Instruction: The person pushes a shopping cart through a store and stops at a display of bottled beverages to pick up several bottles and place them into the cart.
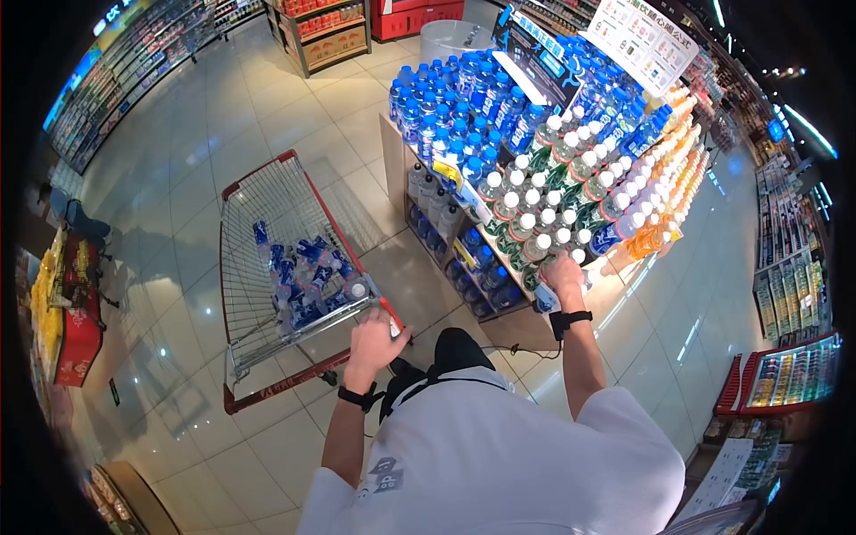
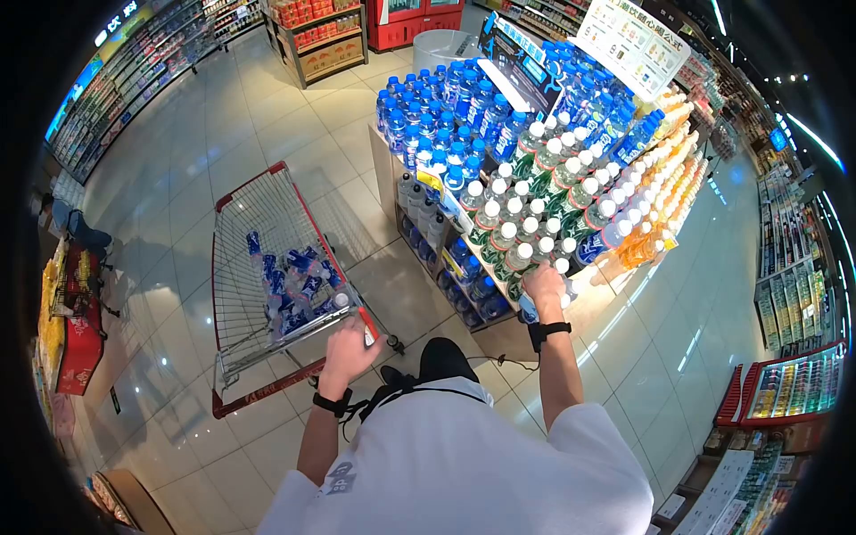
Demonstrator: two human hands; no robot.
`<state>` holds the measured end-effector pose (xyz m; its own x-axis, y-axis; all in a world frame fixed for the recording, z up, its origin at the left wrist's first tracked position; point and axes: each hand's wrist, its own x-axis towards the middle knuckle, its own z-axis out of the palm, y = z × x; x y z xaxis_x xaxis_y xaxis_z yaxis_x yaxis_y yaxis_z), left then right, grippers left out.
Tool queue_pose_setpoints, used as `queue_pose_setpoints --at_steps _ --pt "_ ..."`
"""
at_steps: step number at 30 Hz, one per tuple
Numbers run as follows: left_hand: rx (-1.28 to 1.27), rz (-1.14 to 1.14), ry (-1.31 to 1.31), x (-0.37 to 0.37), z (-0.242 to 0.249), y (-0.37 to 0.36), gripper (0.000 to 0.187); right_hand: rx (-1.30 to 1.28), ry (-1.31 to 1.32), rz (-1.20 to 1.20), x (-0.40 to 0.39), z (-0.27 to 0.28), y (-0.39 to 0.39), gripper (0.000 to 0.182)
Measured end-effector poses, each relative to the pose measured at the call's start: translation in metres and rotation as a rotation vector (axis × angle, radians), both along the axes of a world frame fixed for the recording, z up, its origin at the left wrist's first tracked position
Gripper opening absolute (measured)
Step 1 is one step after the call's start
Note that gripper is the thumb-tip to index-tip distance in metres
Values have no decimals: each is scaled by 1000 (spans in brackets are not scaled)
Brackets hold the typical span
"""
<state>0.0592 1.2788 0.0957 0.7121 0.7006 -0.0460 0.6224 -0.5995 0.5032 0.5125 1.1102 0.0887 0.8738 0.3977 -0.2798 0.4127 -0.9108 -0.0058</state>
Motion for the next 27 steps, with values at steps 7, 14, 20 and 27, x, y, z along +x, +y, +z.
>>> queue_pose_setpoints --at_steps 7,14,20,27 --pt "-17 -16 -159 -2 0 9 65 81 -60 -19 4 -12 -4 57" --pt "-53 -19 -62 -2 -2 9 64 92 -130 62 4 -1 -9 59" --pt "-15 -33 -56 -2 -11 12 60 262 -247 33 -3 5 -7 49" --pt "15 21 -65 3 -16 8 56 415 -375 13 -22 55 0 52"
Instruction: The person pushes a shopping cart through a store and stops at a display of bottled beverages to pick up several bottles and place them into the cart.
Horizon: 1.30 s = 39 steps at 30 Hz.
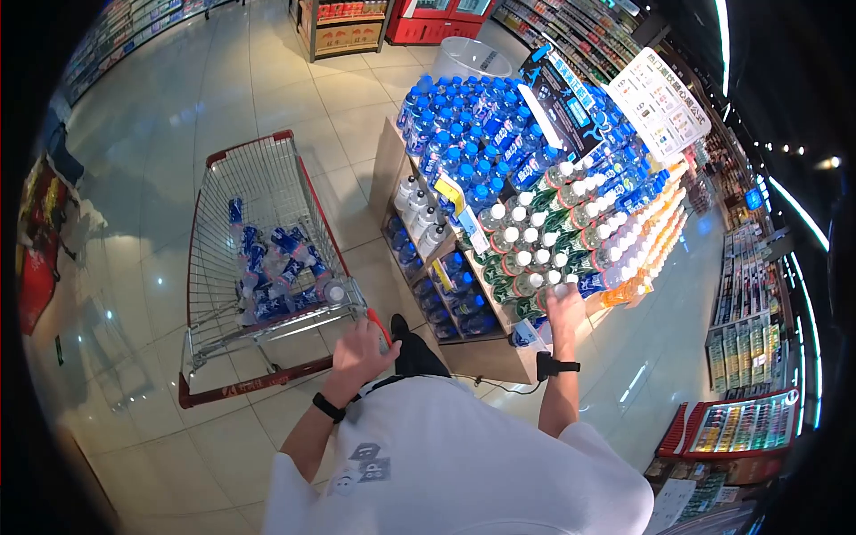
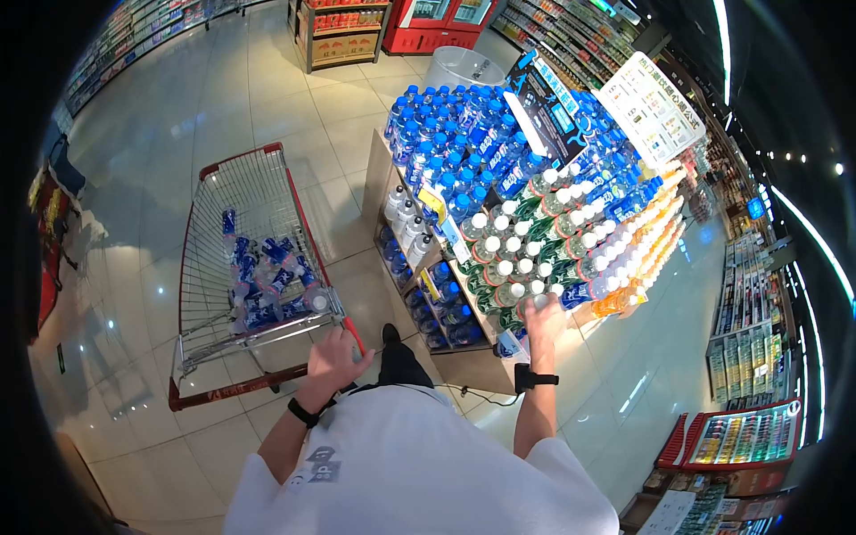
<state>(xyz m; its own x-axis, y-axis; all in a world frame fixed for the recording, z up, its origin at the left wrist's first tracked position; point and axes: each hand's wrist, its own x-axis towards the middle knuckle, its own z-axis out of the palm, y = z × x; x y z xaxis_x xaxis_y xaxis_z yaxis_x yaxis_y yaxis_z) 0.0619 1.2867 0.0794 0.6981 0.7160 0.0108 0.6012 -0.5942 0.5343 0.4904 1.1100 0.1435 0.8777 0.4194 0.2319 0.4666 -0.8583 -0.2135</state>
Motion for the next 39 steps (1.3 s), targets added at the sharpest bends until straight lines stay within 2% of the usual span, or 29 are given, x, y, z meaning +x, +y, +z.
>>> queue_pose_setpoints --at_steps 2,6,8,11,14,16,17,24,26,28,30,32,33,39 --pt "108 11 -46 -1 -7 -2 55 40 -18 -49 -11 30 9 52" --pt "49 4 4 -2 -1 -2 60 59 -183 -6 -13 61 20 55" --pt "41 29 2 -1 -4 -1 61 64 -180 5 -37 81 43 54" --pt "47 46 -14 0 -3 -2 60 111 -106 159 -51 79 68 51" --pt "54 43 -13 0 -2 -3 58 223 17 416 -66 54 106 44" --pt "49 64 -4 1 -2 -4 59 283 154 542 -97 51 138 43" --pt "66 48 -12 0 -1 -4 60 402 228 632 -120 53 152 40" --pt "62 42 -56 -3 0 -6 68 474 300 1103 -231 26 217 37" --pt "76 34 -67 -4 -2 -6 67 279 294 1127 -249 5 215 40" --pt "93 36 -82 -5 -3 -2 66 188 317 1141 -268 -14 206 43" --pt "-52 -69 -99 -7 -4 1 61 95 338 1155 -273 -32 200 46" --pt "17 -33 -120 -5 -10 -2 60 23 373 1049 -268 -51 194 46" --pt "91 -5 -141 -3 -9 -3 59 77 365 1077 -265 -54 192 44" --pt "4 -27 -42 -2 -4 -2 62 167 364 1071 -263 -64 177 48"
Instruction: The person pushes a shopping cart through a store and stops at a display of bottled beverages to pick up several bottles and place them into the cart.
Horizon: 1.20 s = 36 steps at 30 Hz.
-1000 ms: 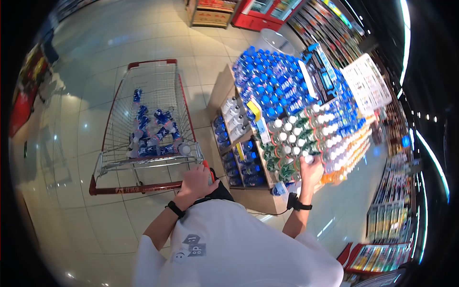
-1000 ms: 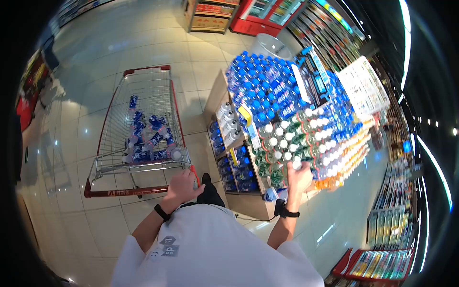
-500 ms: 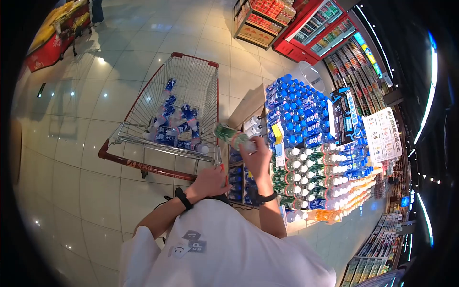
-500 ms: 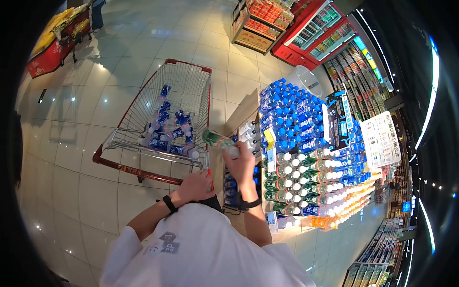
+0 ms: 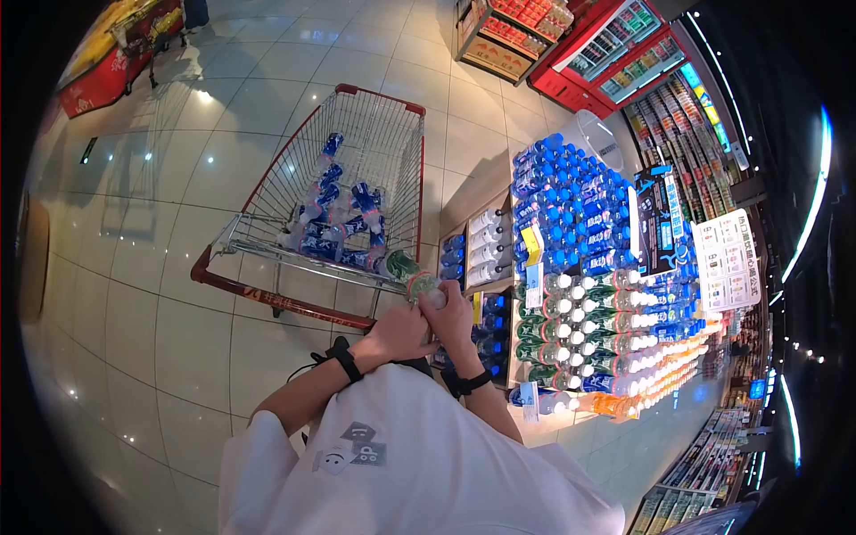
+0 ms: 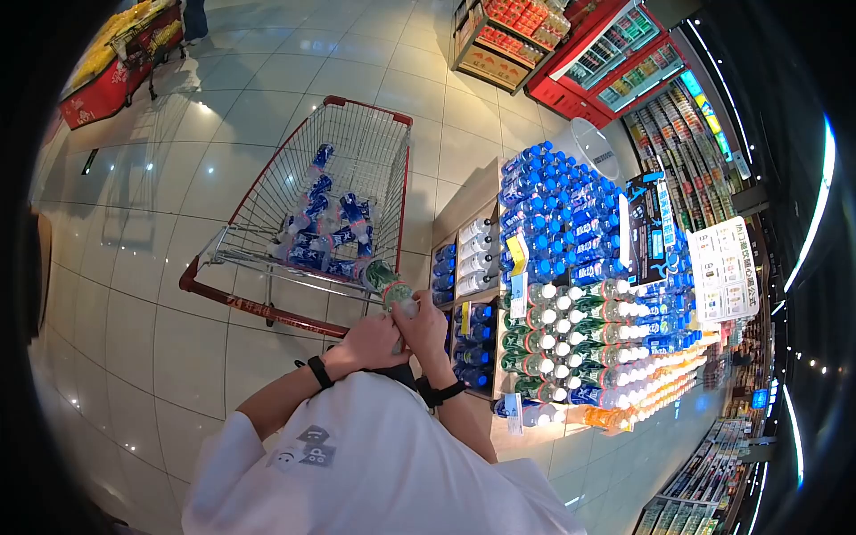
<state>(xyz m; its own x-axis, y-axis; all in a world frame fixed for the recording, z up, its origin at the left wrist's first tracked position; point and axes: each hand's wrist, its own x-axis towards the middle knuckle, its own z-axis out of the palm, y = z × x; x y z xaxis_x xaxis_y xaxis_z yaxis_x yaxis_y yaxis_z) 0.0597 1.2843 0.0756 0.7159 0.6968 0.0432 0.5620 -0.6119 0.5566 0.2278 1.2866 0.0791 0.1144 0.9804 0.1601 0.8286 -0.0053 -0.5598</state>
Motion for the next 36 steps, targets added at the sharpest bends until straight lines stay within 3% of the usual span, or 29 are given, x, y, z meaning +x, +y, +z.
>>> queue_pose_setpoints --at_steps 4,6,13,16,18,22,30,36 --pt "-1 1 19 0 4 1 65 28 8 -23 -5 7 -1 48" --pt "0 -9 33 -1 8 1 68 -88 97 -52 -7 16 -4 47" --pt "29 47 2 1 4 -1 73 -72 190 -37 4 -4 -14 47" --pt "35 55 -8 1 2 -2 73 -4 290 51 2 5 -11 49" --pt "12 64 13 2 4 -1 73 -71 490 100 -1 17 -10 56" --pt "38 57 30 0 9 -2 68 31 498 251 -2 5 -4 63" --pt "-13 44 66 2 2 0 76 -145 499 171 9 2 -18 34" --pt "30 85 25 3 -1 -4 76 -160 458 151 27 3 -32 29"
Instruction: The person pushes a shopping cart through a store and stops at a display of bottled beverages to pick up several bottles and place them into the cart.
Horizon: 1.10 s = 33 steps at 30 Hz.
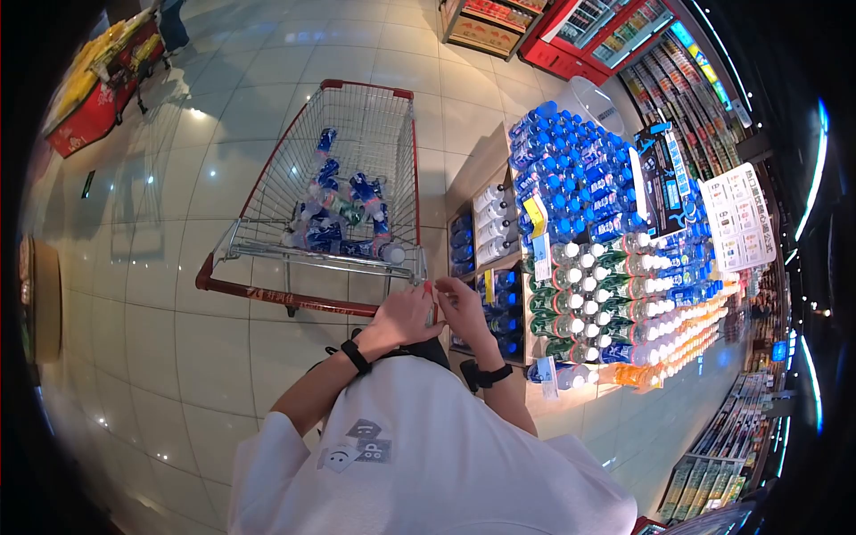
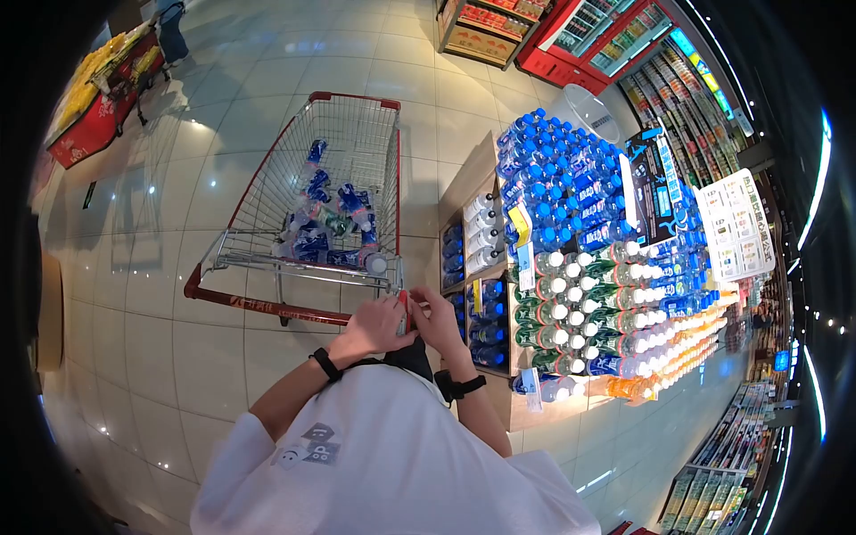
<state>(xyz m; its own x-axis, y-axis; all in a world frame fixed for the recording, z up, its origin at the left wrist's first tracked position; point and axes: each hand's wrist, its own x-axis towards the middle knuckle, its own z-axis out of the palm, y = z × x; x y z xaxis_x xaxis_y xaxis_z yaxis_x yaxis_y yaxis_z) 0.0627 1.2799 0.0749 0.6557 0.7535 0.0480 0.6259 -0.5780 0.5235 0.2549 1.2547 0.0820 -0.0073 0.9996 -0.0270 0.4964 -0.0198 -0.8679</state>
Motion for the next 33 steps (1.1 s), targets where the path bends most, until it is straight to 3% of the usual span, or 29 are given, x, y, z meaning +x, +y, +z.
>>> queue_pose_setpoints --at_steps 3,7,14,20,21,25,28,33 --pt "21 16 -71 0 0 -1 60 -4 -34 -29 24 -10 -11 27" --pt "-26 -27 -75 -3 12 3 56 66 -155 -197 64 9 -30 27" --pt "-31 -14 -38 2 18 4 51 31 -339 -759 166 52 -83 15" --pt "27 -5 -99 1 16 6 44 24 -758 -1041 249 33 -145 25" --pt "26 -17 -91 0 16 6 44 -105 -748 -1078 250 39 -149 31" --pt "35 -16 -84 1 15 6 43 -128 -759 -1100 247 37 -161 46" --pt "29 -13 -70 1 16 5 43 -42 -759 -1142 242 34 -162 75" --pt "14 -4 -60 2 17 5 43 66 -905 -1255 247 27 -165 75"
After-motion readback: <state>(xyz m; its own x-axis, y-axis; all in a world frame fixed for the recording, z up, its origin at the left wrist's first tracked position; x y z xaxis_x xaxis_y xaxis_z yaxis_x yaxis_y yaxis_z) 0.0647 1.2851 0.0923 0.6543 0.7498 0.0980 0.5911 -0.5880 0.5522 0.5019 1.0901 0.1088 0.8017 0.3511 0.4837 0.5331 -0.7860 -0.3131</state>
